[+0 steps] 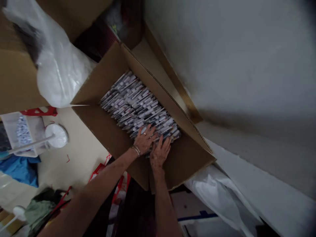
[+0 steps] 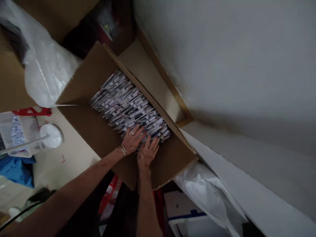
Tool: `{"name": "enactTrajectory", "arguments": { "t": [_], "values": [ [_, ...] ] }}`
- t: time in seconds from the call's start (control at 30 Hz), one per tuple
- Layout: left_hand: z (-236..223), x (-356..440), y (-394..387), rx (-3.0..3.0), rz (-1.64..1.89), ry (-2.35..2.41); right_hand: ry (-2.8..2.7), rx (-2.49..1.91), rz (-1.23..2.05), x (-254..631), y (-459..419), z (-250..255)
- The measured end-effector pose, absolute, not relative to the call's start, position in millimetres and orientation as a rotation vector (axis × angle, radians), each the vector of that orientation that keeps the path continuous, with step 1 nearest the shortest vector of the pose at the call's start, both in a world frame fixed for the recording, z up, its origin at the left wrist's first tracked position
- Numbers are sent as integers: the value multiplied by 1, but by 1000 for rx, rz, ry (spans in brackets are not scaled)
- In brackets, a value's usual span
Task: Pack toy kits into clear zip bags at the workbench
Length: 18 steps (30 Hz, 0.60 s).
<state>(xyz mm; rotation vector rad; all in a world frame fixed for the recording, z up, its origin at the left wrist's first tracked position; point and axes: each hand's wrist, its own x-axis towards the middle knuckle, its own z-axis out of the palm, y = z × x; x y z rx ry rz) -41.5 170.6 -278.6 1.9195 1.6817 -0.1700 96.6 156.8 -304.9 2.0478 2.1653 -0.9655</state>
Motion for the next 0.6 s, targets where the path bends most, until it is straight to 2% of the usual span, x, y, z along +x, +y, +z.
{"name": "enactTrajectory", "arguments": {
  "t": [0.13,0.2,0.27,0.33,0.43,0.53,0.6],
  "values": [
    [-213,-83,140,1474,76,2528,2567,1490,-812,82,215,-334],
    [-195,-106,115,1165,276,2846,2595,1345,-774,76,232,-359],
    [-190,-123,92,727,456,2972,2588,1298,-735,72,241,-377],
    [-194,-131,79,258,734,2798,2573,1278,-728,70,245,-379],
    [-209,-134,78,-236,1048,2314,2562,1219,-787,73,245,-349],
    [-219,-134,89,-415,1077,2180,2656,1317,-781,96,234,-287],
    [-221,-135,97,-468,1069,2201,2709,1613,-692,125,219,-244]
  ]
}}
